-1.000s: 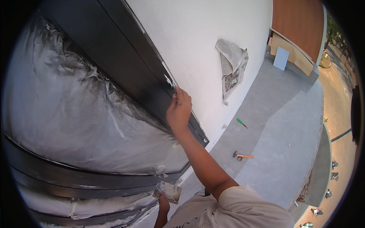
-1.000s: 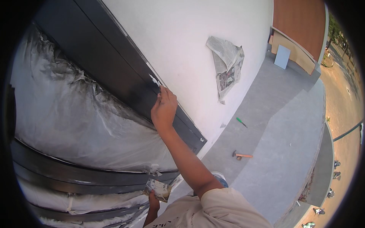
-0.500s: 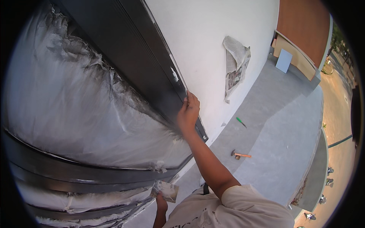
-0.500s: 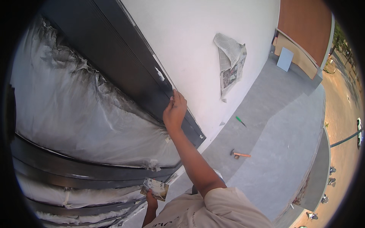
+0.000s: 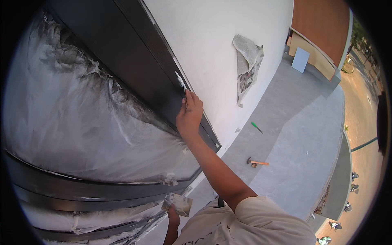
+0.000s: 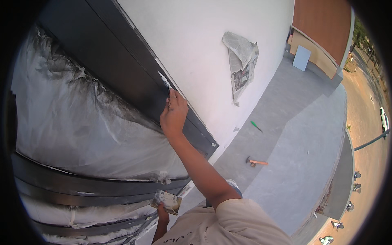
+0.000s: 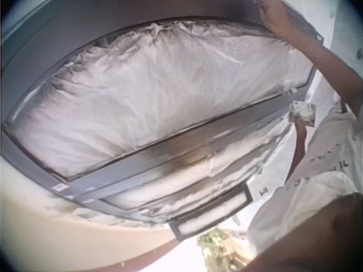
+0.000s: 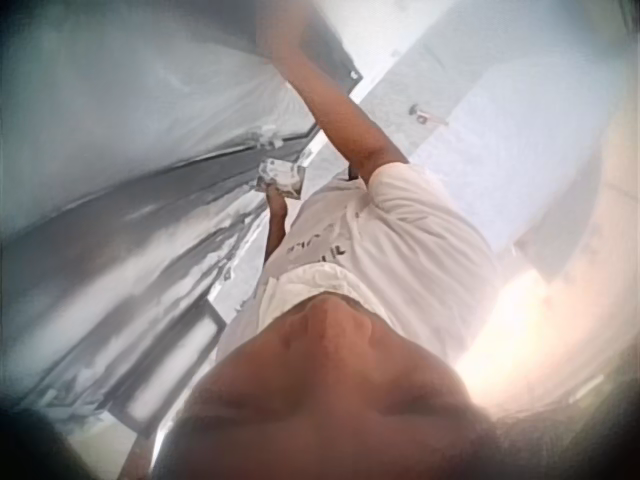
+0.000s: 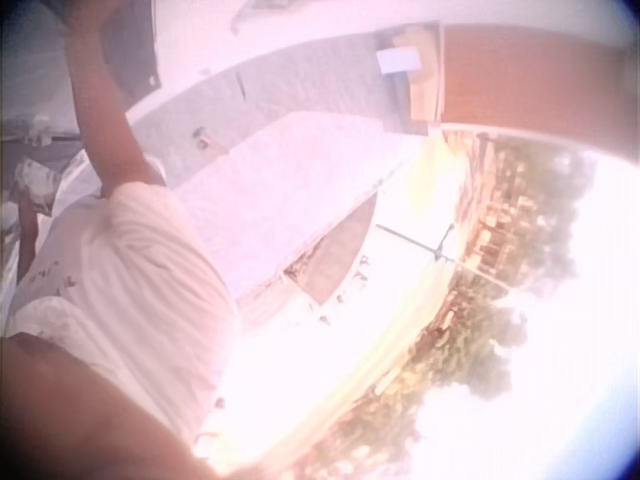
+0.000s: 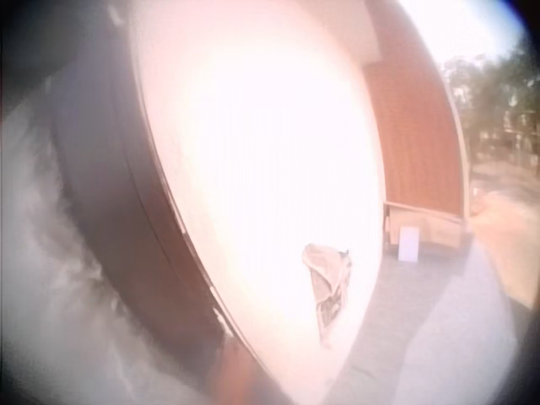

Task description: The person walks from an indoor construction area to an outdoor balcony and applies a white sealant to the gaps around a black window frame using a putty knife. They scoop the material from a bucket and smooth it along the frame edges.

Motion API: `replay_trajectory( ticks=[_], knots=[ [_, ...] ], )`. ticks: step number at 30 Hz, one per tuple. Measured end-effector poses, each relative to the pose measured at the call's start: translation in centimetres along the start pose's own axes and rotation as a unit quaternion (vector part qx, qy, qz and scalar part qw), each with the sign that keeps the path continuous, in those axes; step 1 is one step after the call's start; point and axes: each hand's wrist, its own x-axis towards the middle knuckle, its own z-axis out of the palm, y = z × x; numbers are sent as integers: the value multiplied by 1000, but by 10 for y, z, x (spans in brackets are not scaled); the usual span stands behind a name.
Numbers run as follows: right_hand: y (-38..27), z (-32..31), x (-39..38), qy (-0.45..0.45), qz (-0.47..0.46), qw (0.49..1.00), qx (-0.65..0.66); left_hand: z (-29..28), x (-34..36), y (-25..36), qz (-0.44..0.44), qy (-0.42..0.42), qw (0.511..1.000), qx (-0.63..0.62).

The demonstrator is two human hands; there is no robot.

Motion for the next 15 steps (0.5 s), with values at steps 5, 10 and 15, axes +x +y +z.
replay_trajectory(
  ticks=[5,10,15],
  knots=[
    [-4,-4,-10,-54,-16,998,-38,30,-4,24,-15,10,998,56],
    [-2,-8,6,-22,-21,1000,-7,40,-4,31,-2,-35,997,62],
    [-1,-8,9,-26,-61,998,-12,38,0,24,4,-31,998,57]
  ],
)
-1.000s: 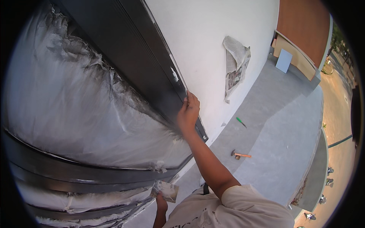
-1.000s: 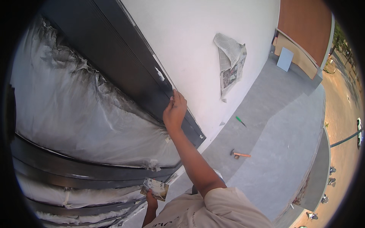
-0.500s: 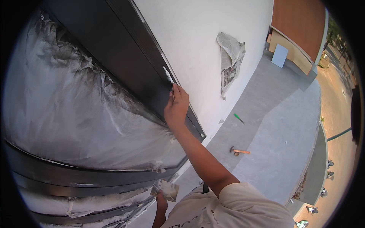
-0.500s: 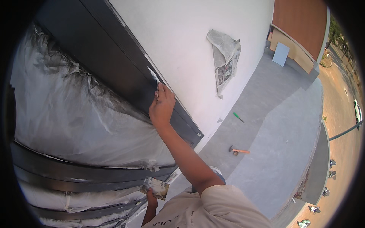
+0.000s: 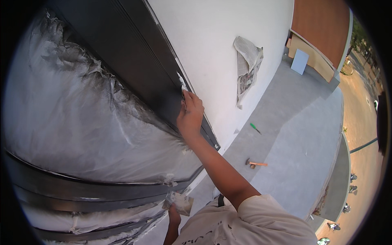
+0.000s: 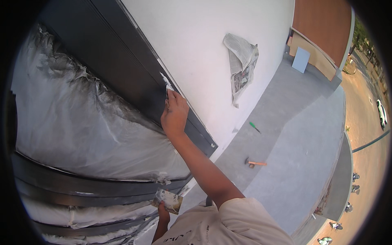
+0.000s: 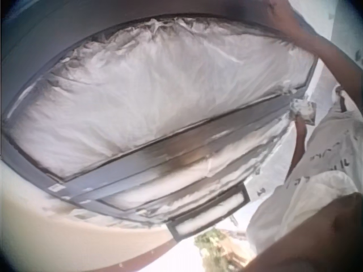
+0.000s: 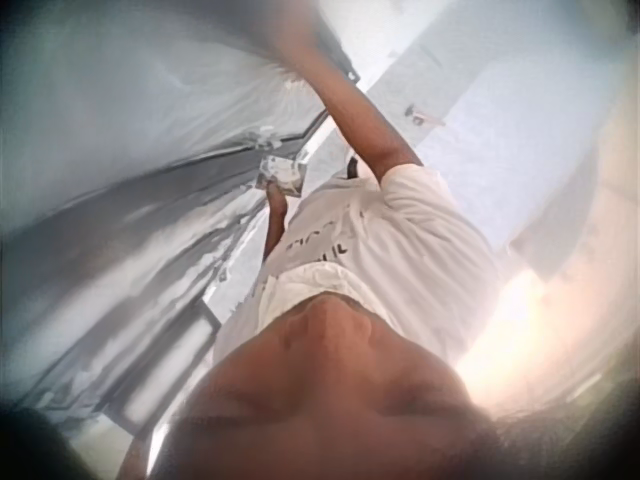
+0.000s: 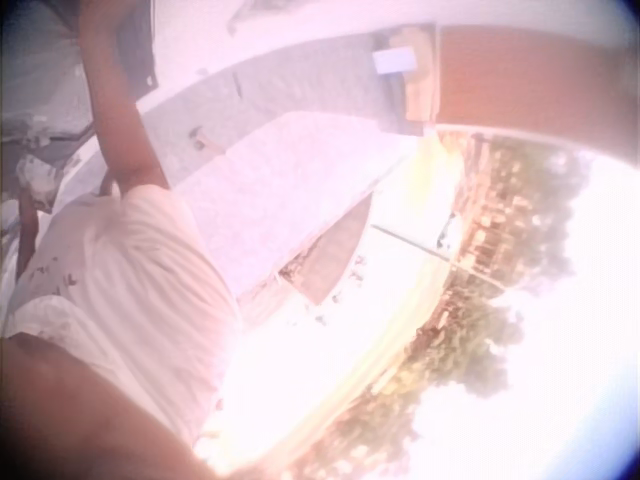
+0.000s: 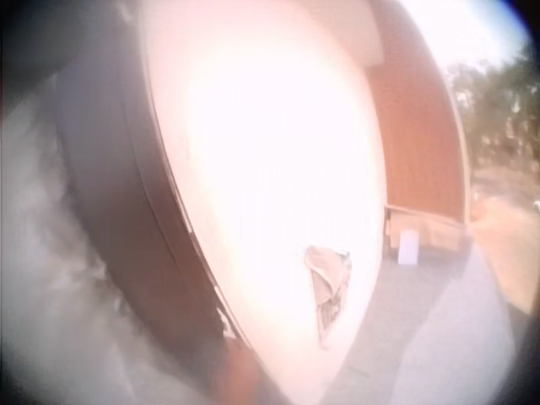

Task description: The person walks from an indoor construction area to an outdoor balcony and applies a white sealant to the gaps around a black window frame using a putty knife. They scoop the material from a bucket and smooth it along the frame edges.

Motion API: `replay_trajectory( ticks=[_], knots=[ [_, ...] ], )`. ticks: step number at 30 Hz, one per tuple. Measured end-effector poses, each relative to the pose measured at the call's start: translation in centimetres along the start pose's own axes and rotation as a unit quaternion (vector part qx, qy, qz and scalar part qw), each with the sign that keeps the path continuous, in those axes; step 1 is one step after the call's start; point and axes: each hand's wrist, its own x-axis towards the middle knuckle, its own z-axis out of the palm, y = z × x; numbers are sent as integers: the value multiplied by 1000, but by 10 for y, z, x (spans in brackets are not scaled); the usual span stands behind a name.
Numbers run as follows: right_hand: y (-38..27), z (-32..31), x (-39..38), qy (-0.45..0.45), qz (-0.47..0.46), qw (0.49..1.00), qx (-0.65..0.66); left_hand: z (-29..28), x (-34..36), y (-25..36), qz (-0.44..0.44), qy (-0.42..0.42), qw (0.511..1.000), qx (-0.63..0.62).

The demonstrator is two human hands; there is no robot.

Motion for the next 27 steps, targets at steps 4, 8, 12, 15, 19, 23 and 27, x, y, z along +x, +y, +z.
replay_trajectory(
  ticks=[4,8,12,15,19,23,27],
  knots=[
    [31,-25,0,-61,-3,998,34,-3,-5,-2,-7,0,1000,2],
    [31,-25,15,-59,-55,995,60,-1,-10,-3,-6,28,999,25],
    [30,-21,6,-81,-123,988,-38,-10,-27,-17,-40,85,995,32],
    [50,-25,-7,-107,-116,986,-50,-20,-30,-34,-37,94,995,-22],
    [93,-30,-33,-130,-46,990,-6,-17,-31,-31,-22,81,997,0],
    [114,-51,-52,-143,205,964,91,-18,-29,-23,-25,84,996,-4],
    [120,-48,-62,-121,258,952,109,-20,-28,-22,-10,66,998,-16]
  ],
)
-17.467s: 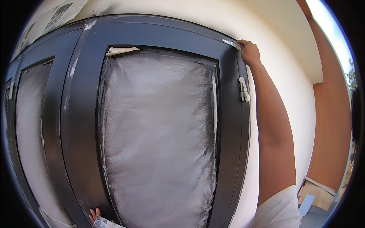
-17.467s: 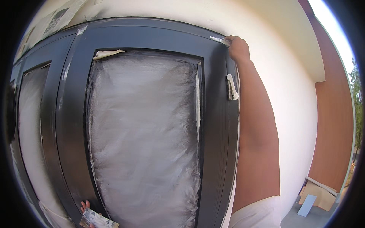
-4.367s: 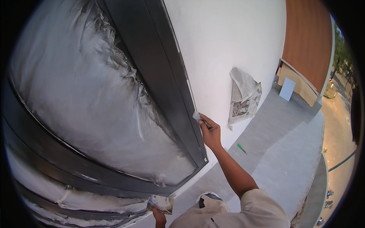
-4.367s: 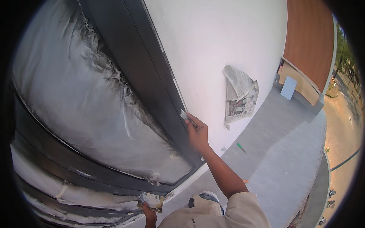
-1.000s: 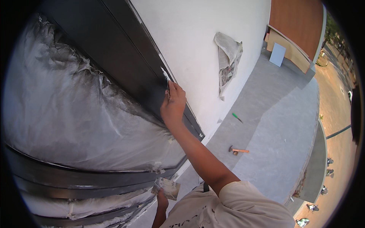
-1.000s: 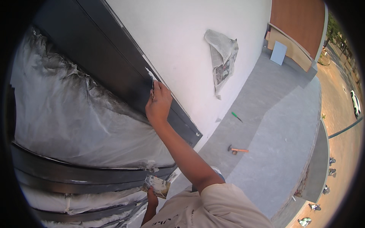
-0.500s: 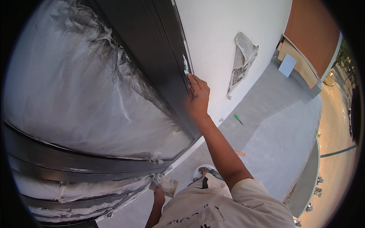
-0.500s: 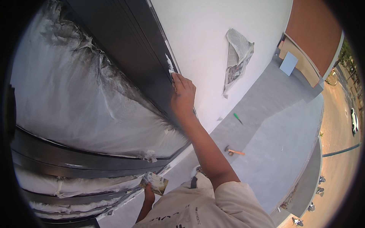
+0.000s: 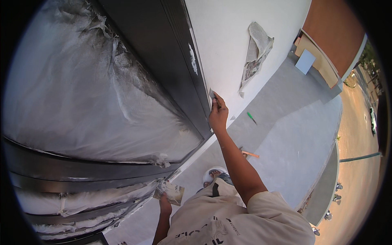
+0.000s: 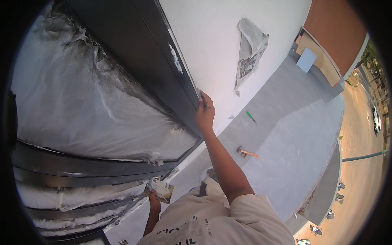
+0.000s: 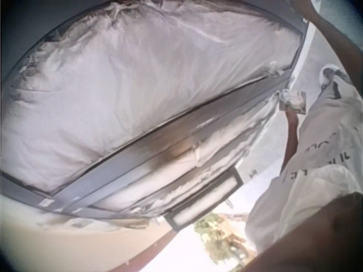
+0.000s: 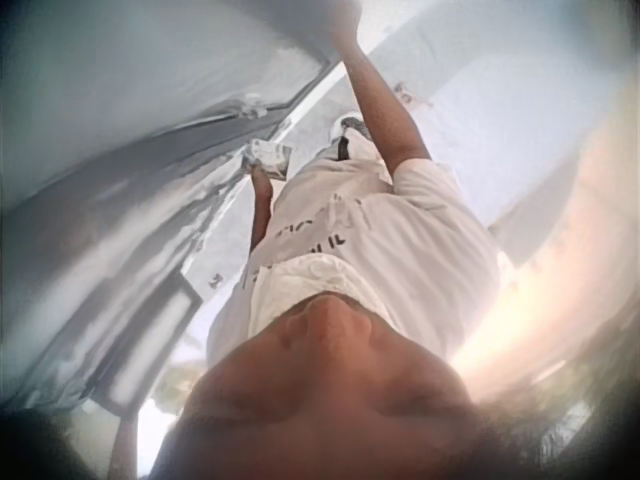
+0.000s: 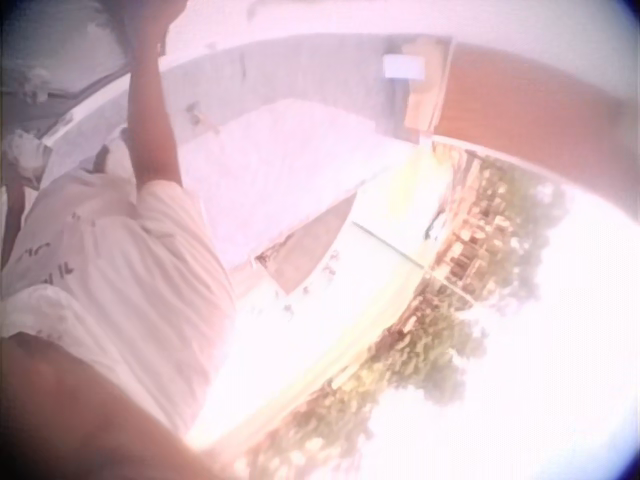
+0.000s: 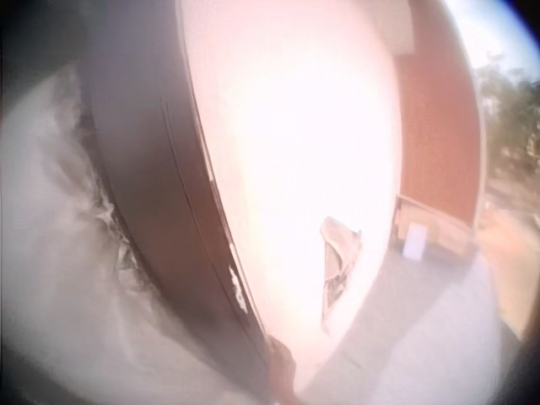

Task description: The person walks from an indoor construction area to an outdoor balcony and applies a white sealant to the gaps around a black window frame using a putty knife. They scoop the material from a bucket and smooth it along the frame edges.

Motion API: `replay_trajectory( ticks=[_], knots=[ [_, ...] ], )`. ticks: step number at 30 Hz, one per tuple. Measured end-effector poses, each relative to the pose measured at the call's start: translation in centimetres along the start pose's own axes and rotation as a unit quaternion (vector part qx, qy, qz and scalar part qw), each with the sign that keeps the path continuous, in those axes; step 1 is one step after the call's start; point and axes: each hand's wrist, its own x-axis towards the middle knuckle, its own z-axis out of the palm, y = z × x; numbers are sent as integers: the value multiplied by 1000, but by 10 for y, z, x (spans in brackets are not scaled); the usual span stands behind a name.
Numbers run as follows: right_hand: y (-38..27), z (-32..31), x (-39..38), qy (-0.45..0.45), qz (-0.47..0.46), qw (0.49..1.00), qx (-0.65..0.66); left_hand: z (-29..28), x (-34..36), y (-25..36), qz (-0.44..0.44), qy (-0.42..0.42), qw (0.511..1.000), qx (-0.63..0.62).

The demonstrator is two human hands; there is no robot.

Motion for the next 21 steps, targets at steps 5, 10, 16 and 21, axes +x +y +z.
replay_trajectory(
  ticks=[5,10,16,21],
  knots=[
    [0,21,-5,46,-16,999,11,-3,-7,4,-23,6,1000,-20],
    [36,23,-16,71,4,997,-8,-9,-17,4,-29,29,999,-32],
    [55,32,-37,88,-36,994,-50,-42,-26,-24,-37,55,998,-8],
    [-3,46,-26,88,-101,990,31,-27,-19,-13,-22,94,995,15]
  ],
)
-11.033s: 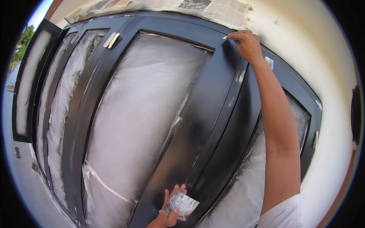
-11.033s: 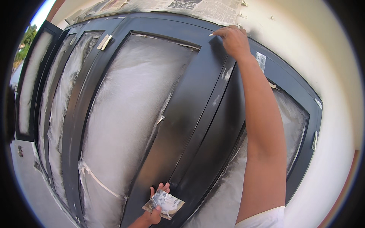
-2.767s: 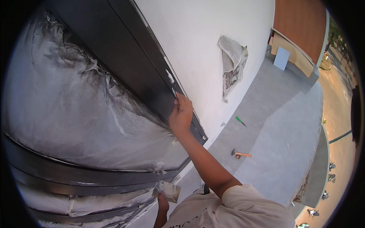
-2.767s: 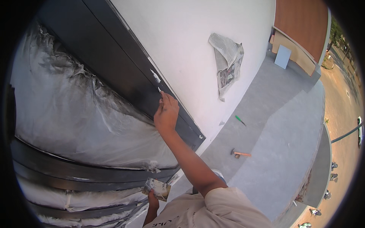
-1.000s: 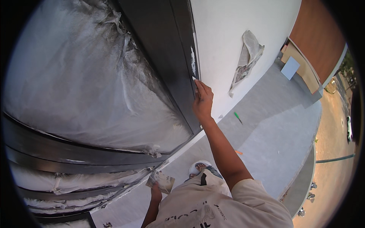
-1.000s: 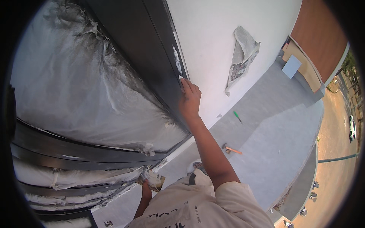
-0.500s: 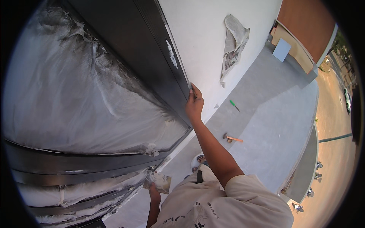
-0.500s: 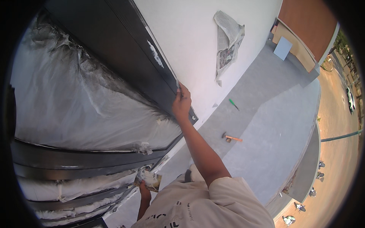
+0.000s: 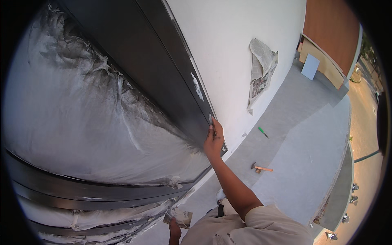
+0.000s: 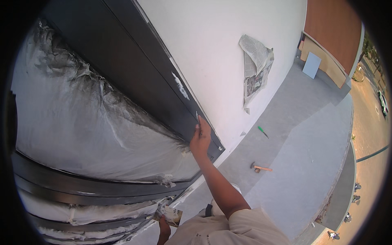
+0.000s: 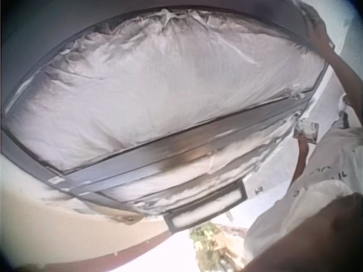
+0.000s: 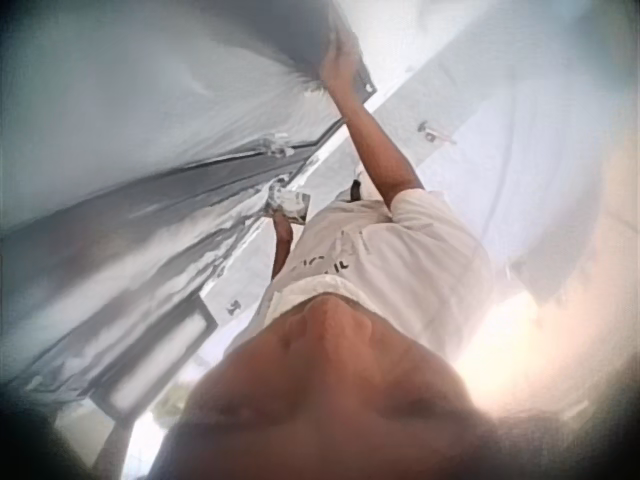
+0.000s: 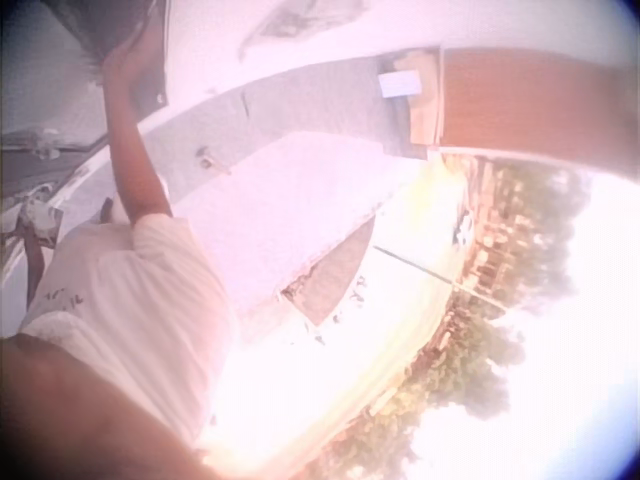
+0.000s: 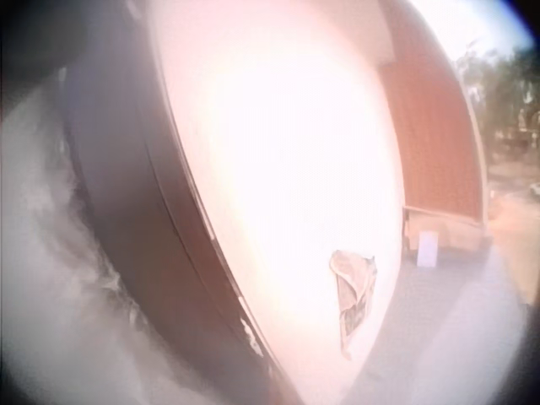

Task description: The person walks from an indoor construction area to an outdoor balcony and applies a white sealant to the gaps around a black window frame using a putty knife. They scoop the material from a bucket and smooth it along the frame edges.

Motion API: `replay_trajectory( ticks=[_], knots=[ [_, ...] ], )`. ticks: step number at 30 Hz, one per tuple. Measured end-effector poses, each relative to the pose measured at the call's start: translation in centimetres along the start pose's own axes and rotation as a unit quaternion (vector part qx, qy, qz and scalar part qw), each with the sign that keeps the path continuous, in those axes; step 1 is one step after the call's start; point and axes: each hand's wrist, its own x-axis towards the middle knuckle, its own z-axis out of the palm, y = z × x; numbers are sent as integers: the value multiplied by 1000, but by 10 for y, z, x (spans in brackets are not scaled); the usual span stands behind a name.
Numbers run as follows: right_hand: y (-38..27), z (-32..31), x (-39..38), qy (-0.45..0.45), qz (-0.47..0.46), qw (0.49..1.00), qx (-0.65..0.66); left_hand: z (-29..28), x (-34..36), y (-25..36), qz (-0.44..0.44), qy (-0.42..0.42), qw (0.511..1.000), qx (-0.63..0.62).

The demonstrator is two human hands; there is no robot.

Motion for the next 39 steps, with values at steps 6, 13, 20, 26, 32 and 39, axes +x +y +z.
replay_trajectory(
  ticks=[6,13,20,26,32,39],
  knots=[
    [-159,22,73,-25,-113,993,1,10,23,-8,0,17,999,-31],
    [-197,44,105,4,-226,963,-148,20,37,-19,56,-48,996,-56],
    [-197,67,86,45,-229,960,-155,29,33,-2,42,-45,997,-42],
    [-180,40,85,29,-208,970,-121,43,38,22,-2,-67,998,12],
    [-181,56,89,34,-207,969,-127,44,36,22,45,-94,994,-23],
    [-170,34,83,-29,-173,980,-93,31,45,8,26,-70,996,51]
  ],
)
